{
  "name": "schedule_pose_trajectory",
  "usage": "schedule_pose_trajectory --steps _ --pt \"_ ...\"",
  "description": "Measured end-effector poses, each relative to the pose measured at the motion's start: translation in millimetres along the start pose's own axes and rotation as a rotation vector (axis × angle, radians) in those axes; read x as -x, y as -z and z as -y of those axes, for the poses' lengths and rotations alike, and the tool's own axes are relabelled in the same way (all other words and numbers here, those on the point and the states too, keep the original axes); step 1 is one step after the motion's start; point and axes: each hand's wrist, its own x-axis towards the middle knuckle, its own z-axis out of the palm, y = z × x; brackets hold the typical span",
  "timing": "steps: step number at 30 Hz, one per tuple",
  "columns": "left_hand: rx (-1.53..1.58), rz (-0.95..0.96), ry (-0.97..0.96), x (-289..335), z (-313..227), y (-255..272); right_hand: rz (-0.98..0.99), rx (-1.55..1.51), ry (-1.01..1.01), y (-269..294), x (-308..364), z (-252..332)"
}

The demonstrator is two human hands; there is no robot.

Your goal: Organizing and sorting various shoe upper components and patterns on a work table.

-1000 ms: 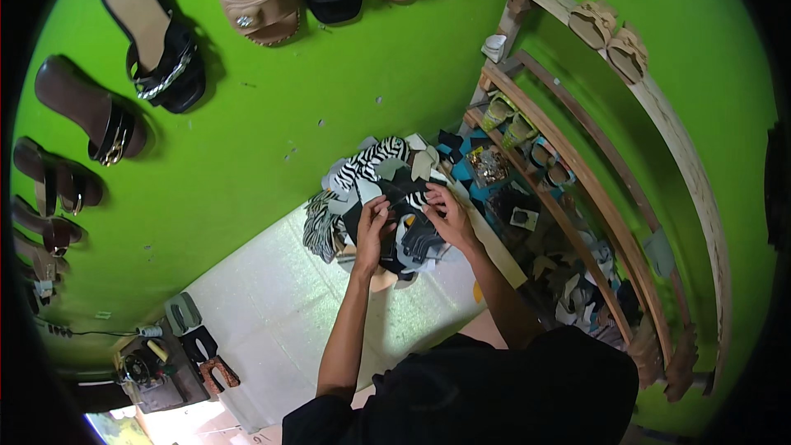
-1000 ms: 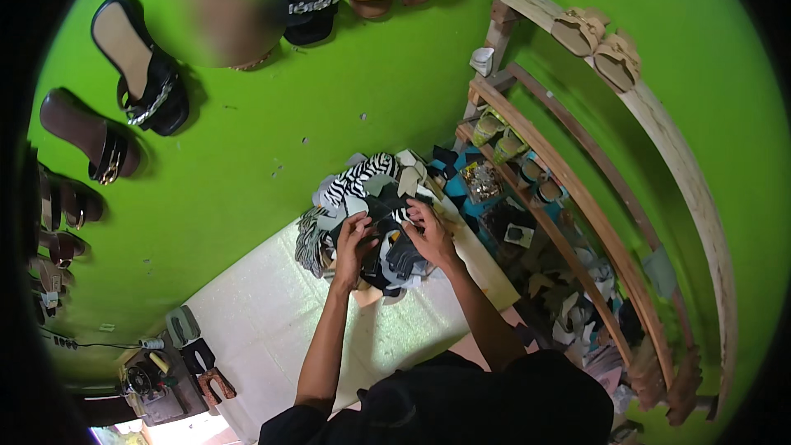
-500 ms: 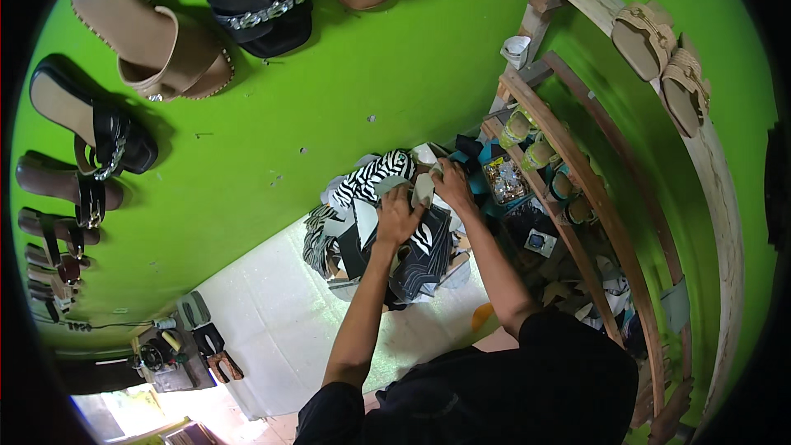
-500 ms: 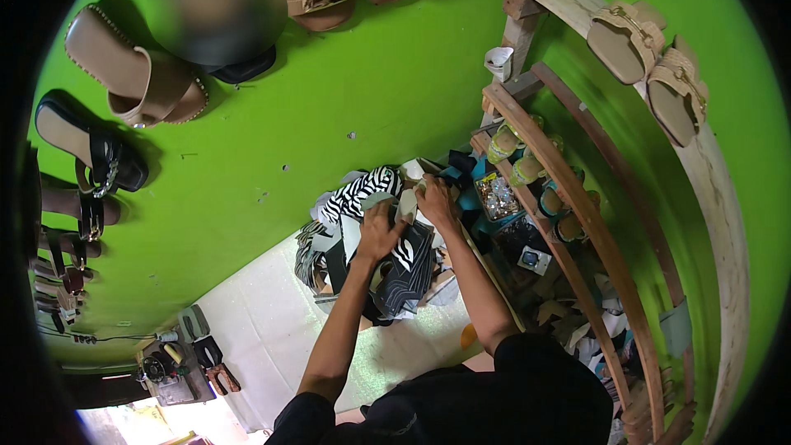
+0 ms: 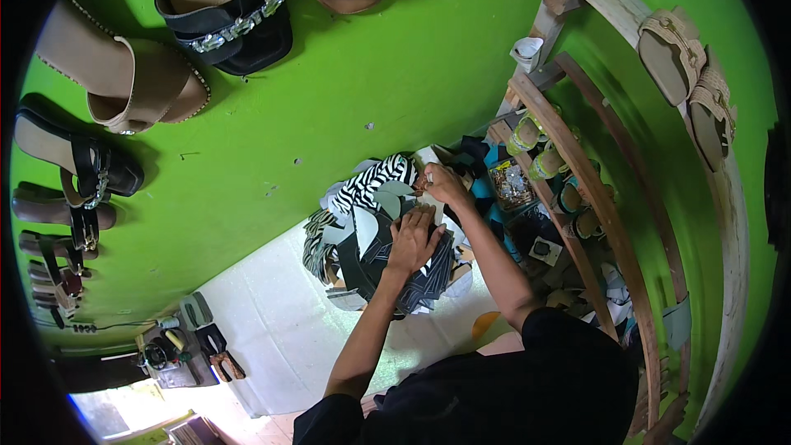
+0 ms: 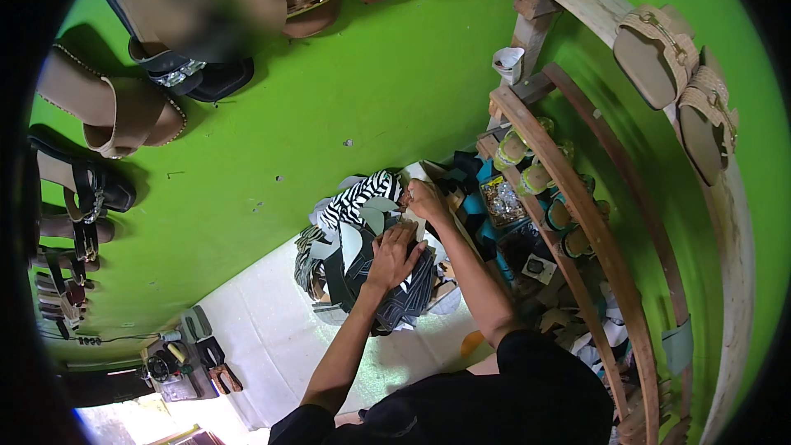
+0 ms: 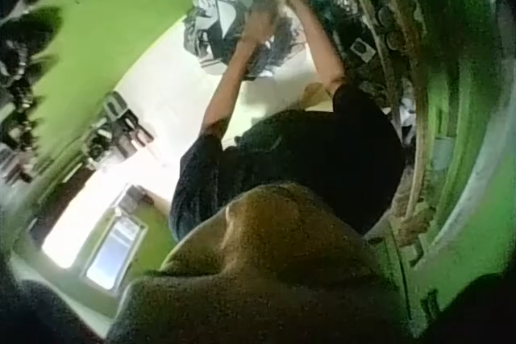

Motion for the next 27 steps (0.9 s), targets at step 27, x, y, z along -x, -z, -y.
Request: schedule_pose_trajectory --steps 27 --pt "-0.075 -0.059 0.097 67.5 61.3 59.0 0.058 0.134 0.616 -16.0 209.3 52.8"
